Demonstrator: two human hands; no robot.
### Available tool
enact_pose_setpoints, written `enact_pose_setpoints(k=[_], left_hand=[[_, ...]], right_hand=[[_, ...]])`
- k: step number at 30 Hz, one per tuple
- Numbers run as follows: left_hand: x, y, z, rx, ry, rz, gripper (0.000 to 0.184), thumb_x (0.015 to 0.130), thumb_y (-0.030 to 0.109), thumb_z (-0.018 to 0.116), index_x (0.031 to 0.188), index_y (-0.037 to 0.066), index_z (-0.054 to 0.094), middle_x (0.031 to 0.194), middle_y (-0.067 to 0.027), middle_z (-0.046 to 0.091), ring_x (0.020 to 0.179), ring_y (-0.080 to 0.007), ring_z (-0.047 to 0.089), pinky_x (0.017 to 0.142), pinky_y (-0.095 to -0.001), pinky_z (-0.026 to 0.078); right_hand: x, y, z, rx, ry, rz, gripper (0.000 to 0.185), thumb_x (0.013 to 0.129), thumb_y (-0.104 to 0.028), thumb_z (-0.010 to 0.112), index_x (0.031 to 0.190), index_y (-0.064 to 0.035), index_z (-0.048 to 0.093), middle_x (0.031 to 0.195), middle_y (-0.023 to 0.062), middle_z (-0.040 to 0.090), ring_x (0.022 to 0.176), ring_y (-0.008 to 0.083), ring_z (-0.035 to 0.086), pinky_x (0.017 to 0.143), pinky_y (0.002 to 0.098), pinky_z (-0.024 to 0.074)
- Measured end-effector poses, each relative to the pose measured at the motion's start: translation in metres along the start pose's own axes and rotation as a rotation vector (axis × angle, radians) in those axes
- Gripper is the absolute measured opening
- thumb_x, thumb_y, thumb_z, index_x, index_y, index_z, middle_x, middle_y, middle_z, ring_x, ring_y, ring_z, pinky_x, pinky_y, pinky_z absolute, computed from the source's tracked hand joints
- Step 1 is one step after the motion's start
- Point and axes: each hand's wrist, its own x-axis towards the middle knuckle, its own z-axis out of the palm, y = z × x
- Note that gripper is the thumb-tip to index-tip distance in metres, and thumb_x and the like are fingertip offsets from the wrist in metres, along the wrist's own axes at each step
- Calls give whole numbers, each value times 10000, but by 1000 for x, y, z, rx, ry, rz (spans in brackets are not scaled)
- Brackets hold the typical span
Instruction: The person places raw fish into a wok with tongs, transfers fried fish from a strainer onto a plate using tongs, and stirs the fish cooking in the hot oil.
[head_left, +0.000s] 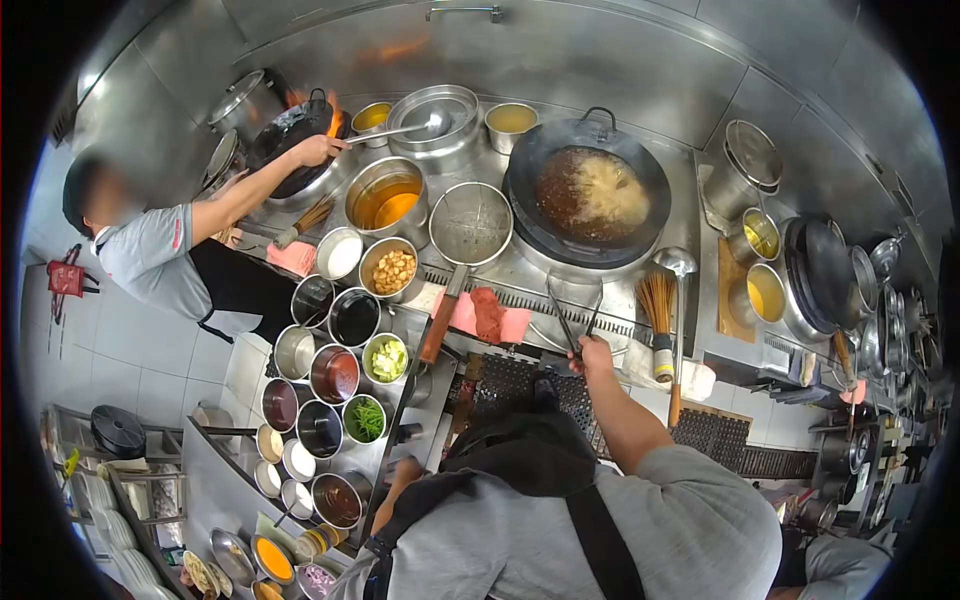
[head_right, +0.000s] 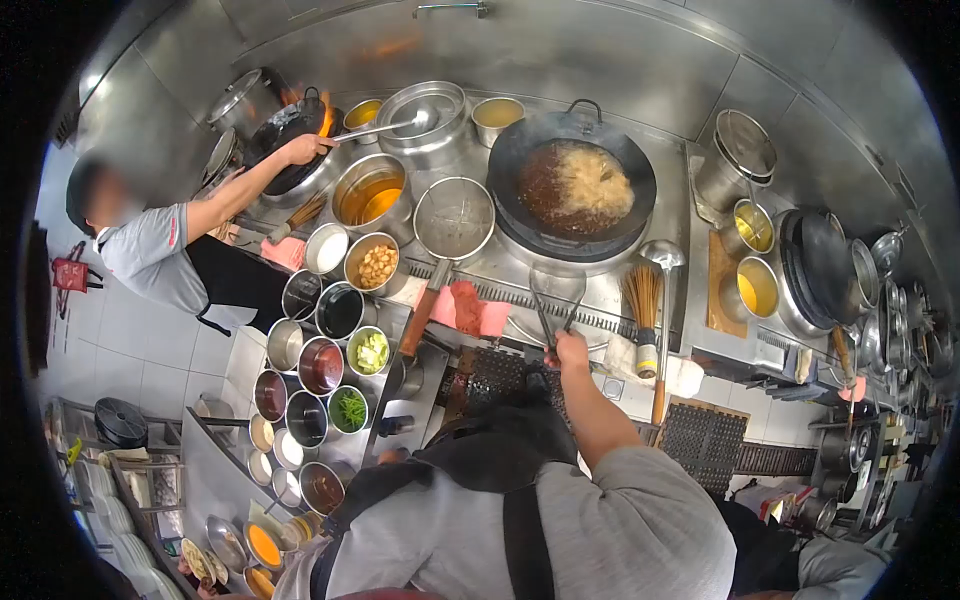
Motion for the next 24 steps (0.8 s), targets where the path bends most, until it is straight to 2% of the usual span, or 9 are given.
enact_pose_setpoints(k=[3,5,8,12,14,17,19,23,24], left_hand=[[-67,-63,32,-95,-134,-172,415,725,389,650,951,41,659,913,-201,657,883,-396,617,772,-443,498],[-92,-67,37,-176,-149,-236,402,724,382,648,951,50,665,908,-198,659,877,-391,621,768,-440,501],[-99,-53,46,-280,-128,-237,384,722,372,645,950,64,672,900,-192,663,868,-383,627,763,-435,505],[-64,0,51,-411,-20,-141,362,719,359,642,949,83,683,891,-185,668,856,-374,635,757,-428,511],[-37,32,48,-473,61,-75,351,718,352,640,949,92,688,886,-182,671,850,-369,639,754,-425,514],[4,70,27,-542,204,8,336,716,342,637,948,106,696,878,-177,675,841,-361,645,749,-420,518],[29,78,13,-526,281,61,327,714,335,636,948,115,701,873,-173,677,835,-356,649,745,-416,521],[69,37,15,-161,342,341,454,701,362,609,1092,139,669,971,-164,673,940,-314,643,841,-406,500],[46,36,-2,-343,233,116,433,692,344,603,1058,127,681,976,-167,671,947,-311,641,842,-407,499]], right_hand=[[-10,-14,-6,-250,-14,-38,313,891,-186,518,1107,38,490,645,125,593,363,218,519,315,320,399],[-5,-15,-7,-360,-40,-45,506,879,-162,534,1316,39,380,640,121,586,357,218,523,303,322,387],[3,-14,-15,-343,-148,-9,661,869,-164,559,1425,9,247,623,120,583,370,218,538,310,322,394],[10,6,-32,-538,-96,-216,601,871,-193,581,1381,14,338,566,98,567,385,208,547,341,308,415],[-37,-12,-28,-709,36,-490,377,856,-200,583,1183,-12,564,582,137,615,471,242,607,484,361,494],[-81,-28,-19,-914,125,-888,211,847,-202,598,989,-56,651,597,151,612,516,307,610,528,397,502],[-100,-27,-1,-850,4,-914,122,836,-186,603,881,-89,662,636,163,616,590,345,622,579,422,510],[-113,1,42,-1110,-416,-1148,185,827,-219,609,940,-82,661,750,155,655,664,337,644,622,415,517],[-115,12,56,-1227,-512,-1140,216,834,-252,599,958,-85,658,781,158,658,704,344,642,656,428,516]])
